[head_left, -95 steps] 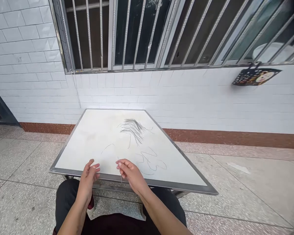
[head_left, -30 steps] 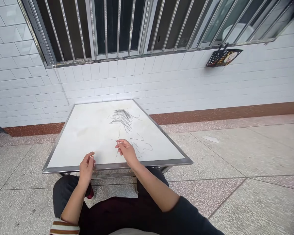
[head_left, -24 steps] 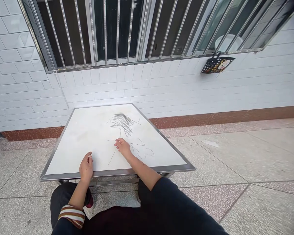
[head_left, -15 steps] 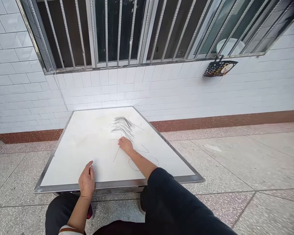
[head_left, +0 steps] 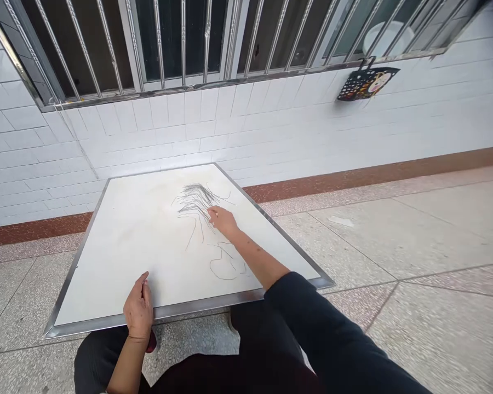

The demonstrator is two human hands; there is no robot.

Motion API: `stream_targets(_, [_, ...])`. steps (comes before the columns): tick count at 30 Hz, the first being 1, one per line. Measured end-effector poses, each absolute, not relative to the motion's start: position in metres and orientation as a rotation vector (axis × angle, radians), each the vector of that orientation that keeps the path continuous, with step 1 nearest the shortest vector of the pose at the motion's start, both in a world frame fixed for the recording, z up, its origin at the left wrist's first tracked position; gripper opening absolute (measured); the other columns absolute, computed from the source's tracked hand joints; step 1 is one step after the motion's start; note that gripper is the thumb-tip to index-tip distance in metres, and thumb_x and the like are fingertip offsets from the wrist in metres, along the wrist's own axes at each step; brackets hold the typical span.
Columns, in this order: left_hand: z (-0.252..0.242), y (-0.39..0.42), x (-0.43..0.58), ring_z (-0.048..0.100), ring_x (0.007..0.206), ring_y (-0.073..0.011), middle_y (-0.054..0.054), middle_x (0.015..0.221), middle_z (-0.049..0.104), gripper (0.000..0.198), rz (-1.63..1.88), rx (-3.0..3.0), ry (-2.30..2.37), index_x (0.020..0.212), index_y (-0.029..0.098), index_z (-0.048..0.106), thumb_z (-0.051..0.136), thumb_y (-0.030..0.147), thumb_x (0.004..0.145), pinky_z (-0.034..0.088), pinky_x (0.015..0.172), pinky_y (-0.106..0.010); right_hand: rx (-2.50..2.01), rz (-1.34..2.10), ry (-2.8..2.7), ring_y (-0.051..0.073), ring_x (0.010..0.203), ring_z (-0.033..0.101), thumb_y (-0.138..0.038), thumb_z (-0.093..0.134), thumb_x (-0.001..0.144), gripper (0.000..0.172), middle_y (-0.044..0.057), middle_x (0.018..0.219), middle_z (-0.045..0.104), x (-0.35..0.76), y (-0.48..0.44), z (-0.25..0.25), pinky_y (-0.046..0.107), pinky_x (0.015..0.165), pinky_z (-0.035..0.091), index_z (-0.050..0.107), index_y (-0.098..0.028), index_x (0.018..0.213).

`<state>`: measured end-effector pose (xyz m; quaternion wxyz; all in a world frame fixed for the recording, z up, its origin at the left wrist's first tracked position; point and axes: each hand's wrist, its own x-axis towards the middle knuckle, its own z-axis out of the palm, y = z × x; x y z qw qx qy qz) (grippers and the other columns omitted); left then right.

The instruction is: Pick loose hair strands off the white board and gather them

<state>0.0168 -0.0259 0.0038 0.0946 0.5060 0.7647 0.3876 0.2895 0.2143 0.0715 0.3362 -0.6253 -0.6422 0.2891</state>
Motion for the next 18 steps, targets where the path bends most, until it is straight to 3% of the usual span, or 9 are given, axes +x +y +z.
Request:
stream_targets(3, [0.005,-0.026,0.016,0.065,0.076,-0.0191,-0.004,0.084,0.069,0.038,1.128,1.509,2.272,0.122,0.023,0.061,0.037,0.035,0.095,0.047,0.068,-0.03,-1.625,0.695,-1.608,0.012,0.083,0.067,-0.034,0.036,0.096,0.028,0.002,0.112,0.065,0.331,0.172,0.067,0.02,0.059,0.052,0.059,-0.024,0.109])
stream_targets(6, [0.006,-0.026,0.016,0.064,0.074,-0.0177,-0.002,0.082,0.069,0.037,1.104,1.516,2.276,0.122,0.025,0.061,0.037,0.035,0.096,0.047,0.066,-0.029,-1.682,0.605,-1.553,0.015,0.077,0.066,-0.035,0.036,0.094,0.029,0.004,0.1,0.069,0.36,0.118,0.05,0.024,0.057,0.05,0.061,-0.022,0.102])
stream_targets(9, [0.007,-0.026,0.016,0.064,0.073,-0.0166,-0.002,0.084,0.069,0.037,1.093,1.523,2.278,0.122,0.025,0.061,0.037,0.035,0.096,0.046,0.065,-0.028,-1.71,0.523,-1.576,0.017,0.074,0.064,-0.034,0.041,0.091,0.026,0.005,0.09,0.07,0.368,0.074,0.029,0.03,0.065,0.052,0.062,-0.022,0.098])
stream_targets(13, [0.008,-0.024,0.016,0.063,0.073,-0.0161,-0.002,0.083,0.069,0.037,1.107,1.513,2.283,0.123,0.025,0.06,0.036,0.035,0.097,0.046,0.065,-0.028,-1.686,0.453,-1.736,0.018,0.081,0.062,-0.026,0.05,0.087,0.018,0.005,0.099,0.066,0.359,0.052,0.014,0.031,0.076,0.05,0.064,-0.023,0.097])
stream_targets(18, [0.007,-0.023,0.014,0.063,0.073,-0.0168,-0.002,0.078,0.067,0.038,1.128,1.474,2.259,0.123,0.024,0.061,0.037,0.037,0.096,0.044,0.066,-0.029,-1.729,0.351,-1.918,0.021,0.087,0.059,-0.019,0.053,0.086,0.011,0.008,0.096,0.061,0.353,0.051,0.012,0.031,0.076,0.047,0.064,-0.02,0.087])
